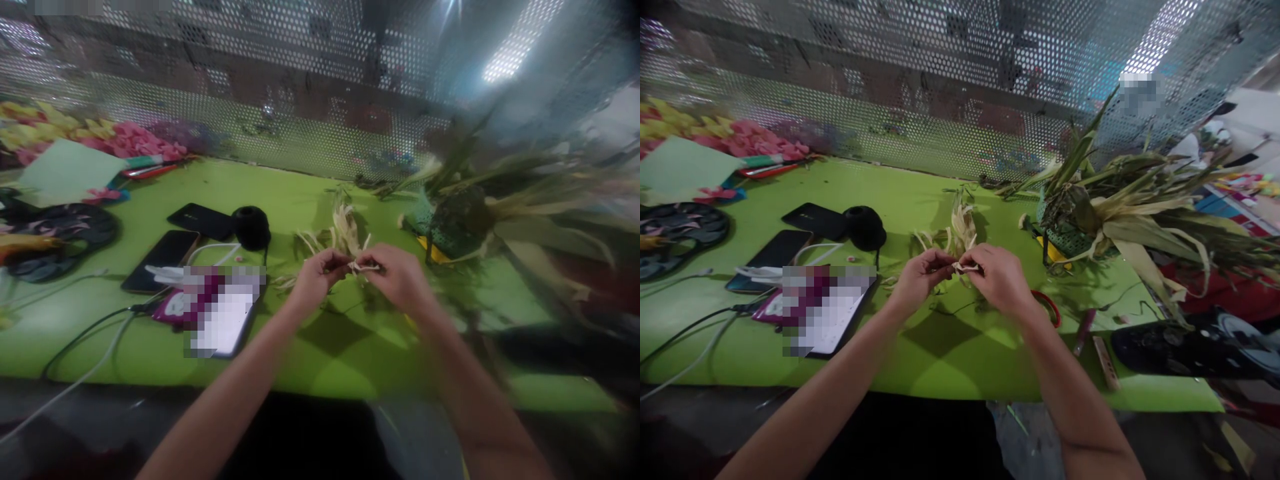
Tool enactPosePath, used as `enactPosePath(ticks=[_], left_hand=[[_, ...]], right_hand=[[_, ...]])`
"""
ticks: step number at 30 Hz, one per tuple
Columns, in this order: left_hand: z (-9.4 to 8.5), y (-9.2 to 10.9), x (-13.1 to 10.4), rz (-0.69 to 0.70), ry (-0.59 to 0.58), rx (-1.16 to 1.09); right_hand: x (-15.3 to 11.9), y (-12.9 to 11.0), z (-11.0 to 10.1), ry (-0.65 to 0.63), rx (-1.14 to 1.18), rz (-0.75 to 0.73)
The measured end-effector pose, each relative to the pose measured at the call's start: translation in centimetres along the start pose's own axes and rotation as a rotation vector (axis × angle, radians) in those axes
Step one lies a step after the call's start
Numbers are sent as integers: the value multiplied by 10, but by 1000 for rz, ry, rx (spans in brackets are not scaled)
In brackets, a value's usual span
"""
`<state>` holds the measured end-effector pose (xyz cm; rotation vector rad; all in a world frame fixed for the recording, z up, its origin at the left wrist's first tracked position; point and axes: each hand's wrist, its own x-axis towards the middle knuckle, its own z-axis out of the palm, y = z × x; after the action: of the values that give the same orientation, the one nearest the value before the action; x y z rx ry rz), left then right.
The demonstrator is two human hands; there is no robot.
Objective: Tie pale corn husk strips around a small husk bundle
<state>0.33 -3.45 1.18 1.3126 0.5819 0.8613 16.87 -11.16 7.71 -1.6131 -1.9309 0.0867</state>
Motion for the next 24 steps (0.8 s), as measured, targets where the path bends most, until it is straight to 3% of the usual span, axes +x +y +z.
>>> enactPosePath(ticks=[5, 9, 16, 19, 24], left_hand=[[1, 1, 1, -14, -7, -84], [3, 2, 2, -21, 19, -142], [3, 4, -1, -18, -22, -257], [2, 9, -2, -10, -49, -217], [0, 17, -3, 64, -38, 50]], right_hand=[[0, -3, 7, 61, 133, 101], [3, -4, 15, 149, 466, 253], [8, 0, 28, 146, 1010, 474], [7, 2, 26, 142, 935, 438], [3, 3, 13, 136, 388, 216]])
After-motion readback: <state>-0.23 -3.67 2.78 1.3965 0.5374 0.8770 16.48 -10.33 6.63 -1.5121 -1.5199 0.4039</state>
